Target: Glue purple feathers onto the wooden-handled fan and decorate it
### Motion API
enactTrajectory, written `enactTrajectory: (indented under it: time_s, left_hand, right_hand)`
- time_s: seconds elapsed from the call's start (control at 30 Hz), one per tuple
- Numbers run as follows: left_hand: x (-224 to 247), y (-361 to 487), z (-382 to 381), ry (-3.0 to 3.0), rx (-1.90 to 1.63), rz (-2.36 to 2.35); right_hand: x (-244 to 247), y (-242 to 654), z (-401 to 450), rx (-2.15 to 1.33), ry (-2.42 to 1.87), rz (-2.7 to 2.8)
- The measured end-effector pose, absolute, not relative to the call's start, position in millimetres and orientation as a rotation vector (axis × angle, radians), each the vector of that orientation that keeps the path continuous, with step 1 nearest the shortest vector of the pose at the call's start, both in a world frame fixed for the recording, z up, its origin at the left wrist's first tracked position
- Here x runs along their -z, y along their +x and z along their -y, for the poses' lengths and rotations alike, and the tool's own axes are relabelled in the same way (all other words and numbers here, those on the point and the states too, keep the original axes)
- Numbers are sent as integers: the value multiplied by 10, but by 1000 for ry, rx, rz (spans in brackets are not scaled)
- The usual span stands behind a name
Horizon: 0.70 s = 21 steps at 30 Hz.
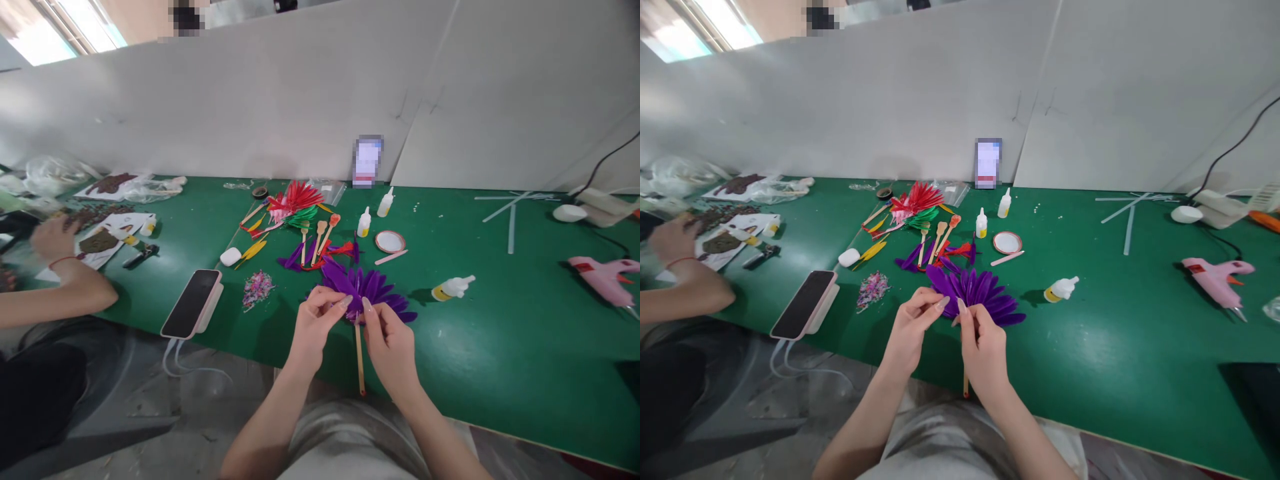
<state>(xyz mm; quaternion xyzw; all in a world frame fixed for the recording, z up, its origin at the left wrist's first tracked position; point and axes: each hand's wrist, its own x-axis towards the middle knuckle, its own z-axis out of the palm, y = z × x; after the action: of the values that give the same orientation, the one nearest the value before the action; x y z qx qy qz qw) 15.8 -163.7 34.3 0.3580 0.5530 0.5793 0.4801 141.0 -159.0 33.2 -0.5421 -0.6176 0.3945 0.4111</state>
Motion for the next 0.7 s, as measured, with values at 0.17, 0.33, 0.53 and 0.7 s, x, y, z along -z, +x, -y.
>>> enactTrajectory:
  time_s: [0.17, 0.33, 0.53, 0.7]
  left_hand:
    - [-351, 59, 1620, 822, -1402, -1418]
    - [-436, 79, 1645, 1025, -1207, -1367]
    - [-517, 106, 1665, 1160, -1158, -1357]
    - [-504, 93, 1658, 1146, -1202, -1399]
  right_hand:
    - [-368, 1421, 1586, -1062, -1381, 1460]
    - [-351, 1460, 1575, -988, -1380, 1593]
    - [-364, 1482, 1570, -834, -1358, 1705]
    - [-393, 1494, 1576, -774, -1363, 1760]
